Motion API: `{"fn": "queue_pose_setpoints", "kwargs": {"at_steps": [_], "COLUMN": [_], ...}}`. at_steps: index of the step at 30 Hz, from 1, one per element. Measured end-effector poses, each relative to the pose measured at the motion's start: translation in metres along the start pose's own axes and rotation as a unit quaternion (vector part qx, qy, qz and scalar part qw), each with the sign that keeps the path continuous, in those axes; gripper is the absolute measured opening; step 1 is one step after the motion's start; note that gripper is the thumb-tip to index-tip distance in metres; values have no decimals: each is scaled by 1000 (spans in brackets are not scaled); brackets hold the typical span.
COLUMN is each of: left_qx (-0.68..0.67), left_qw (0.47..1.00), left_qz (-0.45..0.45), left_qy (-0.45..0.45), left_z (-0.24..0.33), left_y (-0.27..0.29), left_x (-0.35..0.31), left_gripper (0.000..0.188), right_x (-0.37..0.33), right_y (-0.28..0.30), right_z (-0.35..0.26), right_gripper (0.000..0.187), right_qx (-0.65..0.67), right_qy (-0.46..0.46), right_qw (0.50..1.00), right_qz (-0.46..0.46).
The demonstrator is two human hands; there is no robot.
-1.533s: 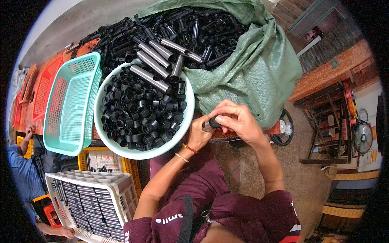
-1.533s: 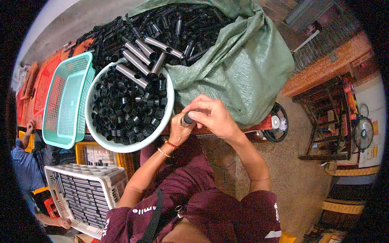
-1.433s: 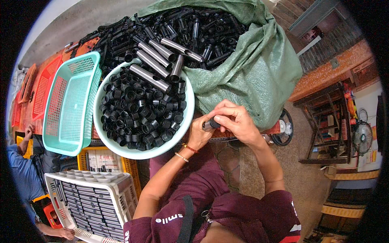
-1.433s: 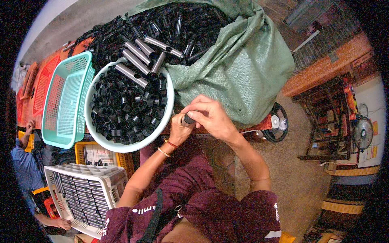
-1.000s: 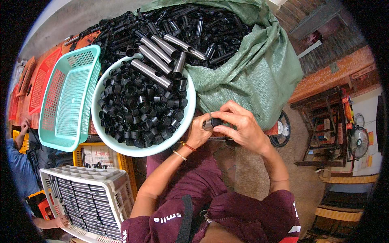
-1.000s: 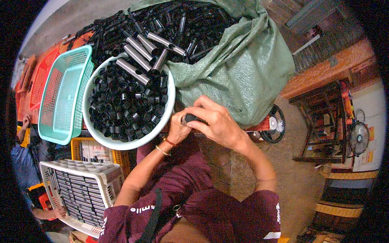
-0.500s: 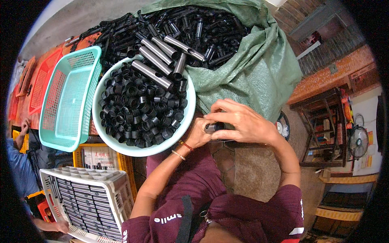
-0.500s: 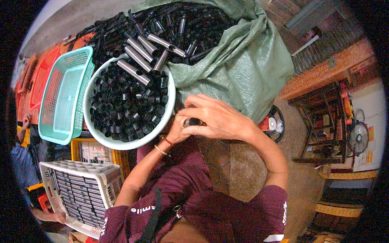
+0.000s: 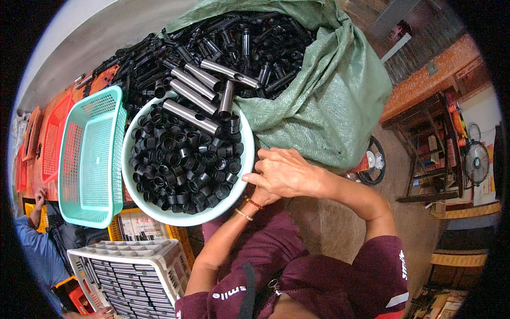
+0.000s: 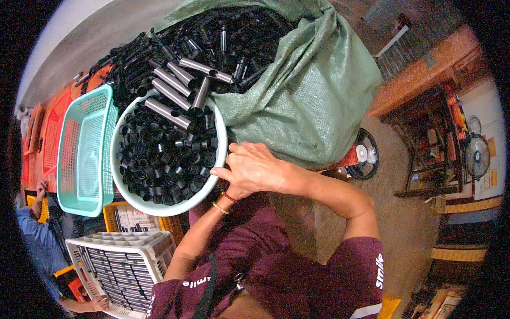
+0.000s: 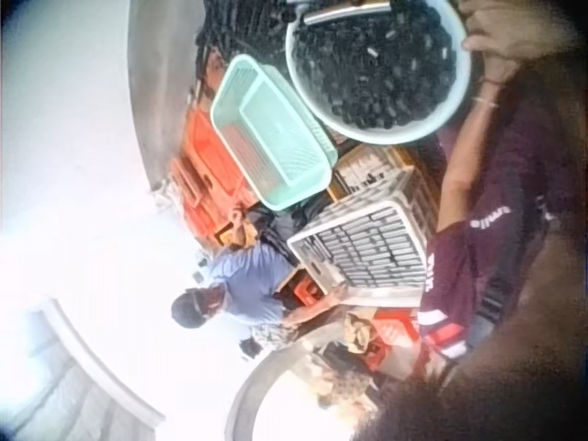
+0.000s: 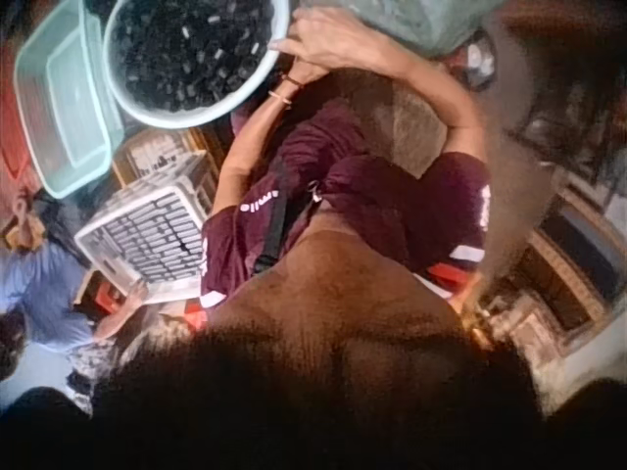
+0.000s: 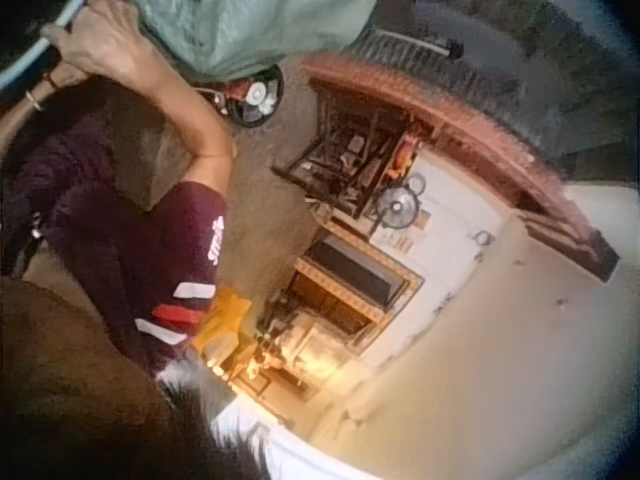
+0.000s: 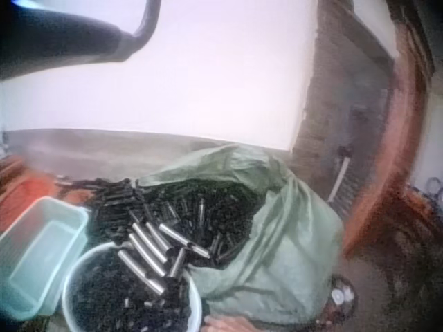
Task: The person repeatedly picks up metal rods and black plastic caps, fits the caps onto the rods, and places the assembled units into a green basket. The person works at a table with multiple baskets and a large sack of parts, while another person works nearby.
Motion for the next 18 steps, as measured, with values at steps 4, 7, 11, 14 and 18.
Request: {"fn": "queue_pose_setpoints", "kwargs": {"at_steps": [4, 7, 11, 14, 18], "left_qx": [-3, 3, 16, 23, 28], "left_qw": [1000, 1000, 1000, 1000, 999], "left_qz": [-8, -8, -4, 1, -1], "left_qy": [4, 4, 5, 12, 17], "left_z": [1, 0, -2, -3, -1], "left_y": [-5, -6, -2, 0, 1], "left_x": [1, 3, 7, 6, 7], "left_gripper": [21, 21, 21, 21, 21], "right_x": [1, 1, -5, -12, -18], "right_y": [10, 11, 28, 15, -10], "right_z": [2, 4, 2, -25, -28], "right_gripper": [56, 54, 48, 41, 41], "right_qx": [29, 22, 69, 120, 80], "right_qy": [16, 1, 17, 151, 185], "right_qw": [995, 994, 988, 981, 974], "right_qz": [93, 110, 140, 22, -103]}}
Point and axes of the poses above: each hand's wrist, its own x-axis towards the middle knuckle, its own y-axis out of the back of the hand, z = x × y, the point moved 9 cm from there along x, towards the middle knuckle, and after that the axes turned 14 degrees about x, right-handed, at the moved point
